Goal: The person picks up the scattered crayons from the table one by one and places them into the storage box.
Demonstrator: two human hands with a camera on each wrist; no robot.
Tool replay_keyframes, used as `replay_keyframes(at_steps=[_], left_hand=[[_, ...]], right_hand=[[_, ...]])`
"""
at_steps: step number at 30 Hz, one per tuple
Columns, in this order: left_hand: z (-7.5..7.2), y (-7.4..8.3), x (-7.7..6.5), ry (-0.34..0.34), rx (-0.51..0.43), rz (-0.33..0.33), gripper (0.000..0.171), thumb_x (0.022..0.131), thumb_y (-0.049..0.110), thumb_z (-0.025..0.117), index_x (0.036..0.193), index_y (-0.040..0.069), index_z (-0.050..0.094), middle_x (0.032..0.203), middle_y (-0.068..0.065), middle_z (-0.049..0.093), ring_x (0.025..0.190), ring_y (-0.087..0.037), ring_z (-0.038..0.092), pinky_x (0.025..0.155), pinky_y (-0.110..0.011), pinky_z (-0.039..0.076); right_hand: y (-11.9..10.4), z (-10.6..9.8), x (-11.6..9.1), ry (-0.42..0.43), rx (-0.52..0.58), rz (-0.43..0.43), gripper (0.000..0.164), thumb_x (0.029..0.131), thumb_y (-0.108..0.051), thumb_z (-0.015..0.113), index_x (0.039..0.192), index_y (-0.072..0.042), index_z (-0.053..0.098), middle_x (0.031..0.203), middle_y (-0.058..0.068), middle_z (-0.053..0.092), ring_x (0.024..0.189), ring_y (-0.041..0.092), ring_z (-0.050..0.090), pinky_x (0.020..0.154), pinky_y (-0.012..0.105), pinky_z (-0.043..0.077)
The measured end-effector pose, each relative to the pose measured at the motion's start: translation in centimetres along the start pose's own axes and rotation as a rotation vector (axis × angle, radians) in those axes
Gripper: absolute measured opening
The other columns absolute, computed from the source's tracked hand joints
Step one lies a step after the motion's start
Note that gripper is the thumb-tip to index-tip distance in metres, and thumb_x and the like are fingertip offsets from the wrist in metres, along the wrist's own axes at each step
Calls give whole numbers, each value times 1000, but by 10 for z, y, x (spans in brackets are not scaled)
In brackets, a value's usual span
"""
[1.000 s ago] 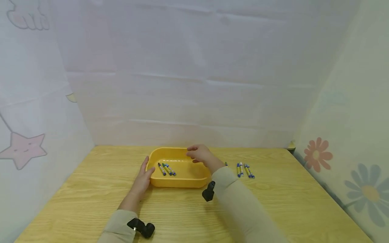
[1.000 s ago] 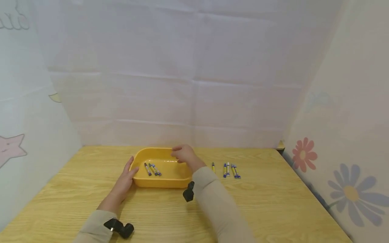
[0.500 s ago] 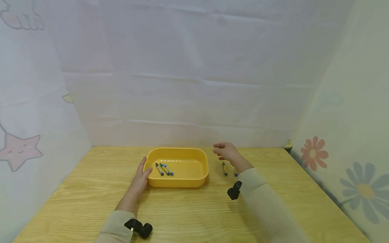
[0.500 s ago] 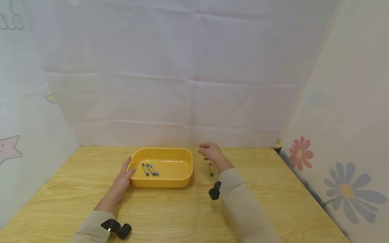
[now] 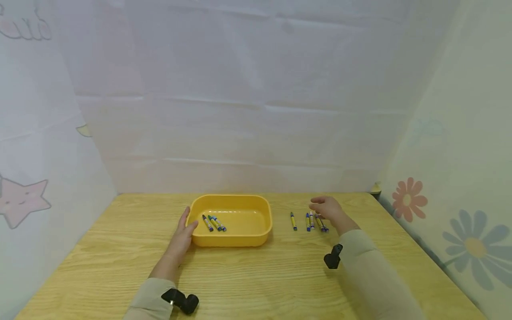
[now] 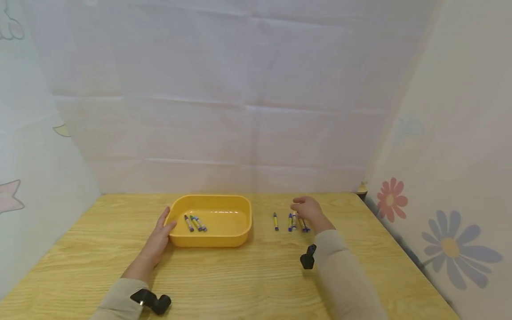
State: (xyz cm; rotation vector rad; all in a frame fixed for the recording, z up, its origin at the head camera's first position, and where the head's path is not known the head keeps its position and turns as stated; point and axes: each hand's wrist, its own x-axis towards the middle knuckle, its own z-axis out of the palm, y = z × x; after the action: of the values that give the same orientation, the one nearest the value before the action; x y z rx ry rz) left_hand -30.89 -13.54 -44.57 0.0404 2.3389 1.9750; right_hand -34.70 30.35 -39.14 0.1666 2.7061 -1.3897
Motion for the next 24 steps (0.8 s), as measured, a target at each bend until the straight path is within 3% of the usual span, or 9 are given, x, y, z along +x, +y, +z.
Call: replay_keyframes(at_steps=[12, 20, 24], left_hand=[[-1, -1, 0, 0, -12, 4, 67, 106, 25, 35, 159, 22, -7, 166, -14, -9, 152, -38, -9, 122, -57, -2], [-1, 0, 0, -11, -15, 10, 67, 107, 25, 34, 158, 23, -8, 165, -13, -11, 152, -38, -11, 122, -58, -2], [-1, -1, 1, -6, -12, 8, 67, 107, 25, 34, 159, 23, -8, 166, -12, -11, 152, -37, -11, 122, -57, -1]], right_hand=[[38, -15, -7, 2, -17, 68, 54, 98, -21, 55, 142, 7, 44, 143, 32, 44, 124, 45, 50, 97, 50, 51], [56, -18, -3, 21, -123, 102, 51, 94, -24, 59, 134, 7, 53, 135, 31, 52, 117, 40, 55, 90, 43, 52], [60, -16, -1, 42, -150, 113, 49, 93, -20, 58, 132, 8, 54, 130, 29, 56, 105, 31, 57, 79, 33, 52]])
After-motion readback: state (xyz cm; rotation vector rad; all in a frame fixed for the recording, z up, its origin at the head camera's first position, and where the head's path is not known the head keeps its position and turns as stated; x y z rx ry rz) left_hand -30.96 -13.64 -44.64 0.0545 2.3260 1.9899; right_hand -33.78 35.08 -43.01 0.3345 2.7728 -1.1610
